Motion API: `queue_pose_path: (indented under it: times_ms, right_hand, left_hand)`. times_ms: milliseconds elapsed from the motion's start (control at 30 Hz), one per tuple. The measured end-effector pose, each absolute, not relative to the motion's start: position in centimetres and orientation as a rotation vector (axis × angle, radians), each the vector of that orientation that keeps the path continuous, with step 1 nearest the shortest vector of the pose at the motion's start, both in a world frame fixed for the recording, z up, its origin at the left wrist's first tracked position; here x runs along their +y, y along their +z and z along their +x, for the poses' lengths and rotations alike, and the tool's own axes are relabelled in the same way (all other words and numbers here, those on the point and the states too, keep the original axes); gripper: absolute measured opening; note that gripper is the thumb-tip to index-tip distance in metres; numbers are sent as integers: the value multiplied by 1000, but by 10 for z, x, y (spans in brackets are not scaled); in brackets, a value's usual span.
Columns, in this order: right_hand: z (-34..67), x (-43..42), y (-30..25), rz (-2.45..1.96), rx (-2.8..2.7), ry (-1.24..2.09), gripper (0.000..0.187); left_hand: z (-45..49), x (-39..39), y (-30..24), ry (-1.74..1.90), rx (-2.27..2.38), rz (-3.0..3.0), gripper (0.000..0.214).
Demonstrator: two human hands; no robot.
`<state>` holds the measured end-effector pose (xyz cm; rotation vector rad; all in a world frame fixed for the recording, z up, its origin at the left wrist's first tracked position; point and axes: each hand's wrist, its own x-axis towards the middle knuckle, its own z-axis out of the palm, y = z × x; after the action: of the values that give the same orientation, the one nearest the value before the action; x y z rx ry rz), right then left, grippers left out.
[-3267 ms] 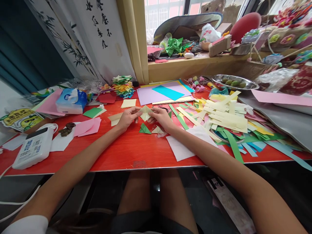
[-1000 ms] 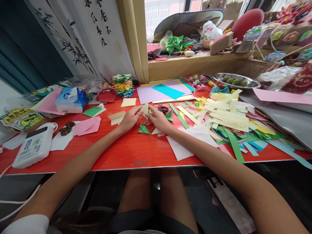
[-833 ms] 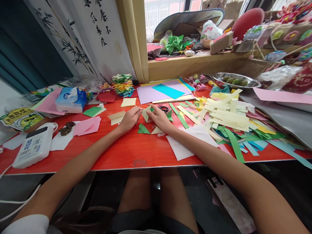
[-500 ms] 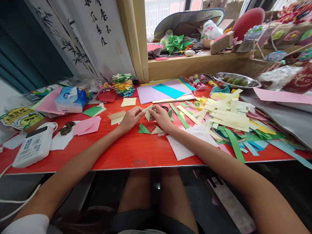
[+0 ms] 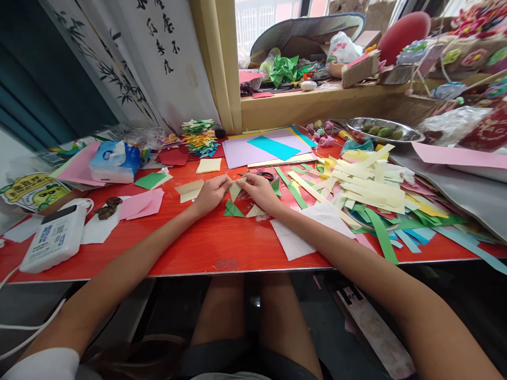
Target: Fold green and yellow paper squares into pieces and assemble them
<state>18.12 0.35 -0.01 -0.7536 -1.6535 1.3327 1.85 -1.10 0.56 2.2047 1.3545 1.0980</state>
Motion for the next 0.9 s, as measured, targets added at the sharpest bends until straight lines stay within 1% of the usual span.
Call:
queue_pose_path:
  times_ms: [233,433,667,800,900]
  right_hand:
    - [183,1,2,-790,-1786,1340,29]
    - [186,0,4,-777,-1638,1344,25]
    - [184,4,0,-807,-1753,1263,30]
    - [184,4,-1,-800,-1836,1184,28]
    - [184,2,1,-804,-1852,1199,27]
  left_hand:
    - [20,-16,12,1216,1540,2078,29]
    - [21,-16,10,1171,1458,2001,36]
    - [19,-12,5,1126,1382,2107,17]
    - [19,-13,7,1117,1376,2171,18]
    - [20,-14,9,1107,1397,2166,21]
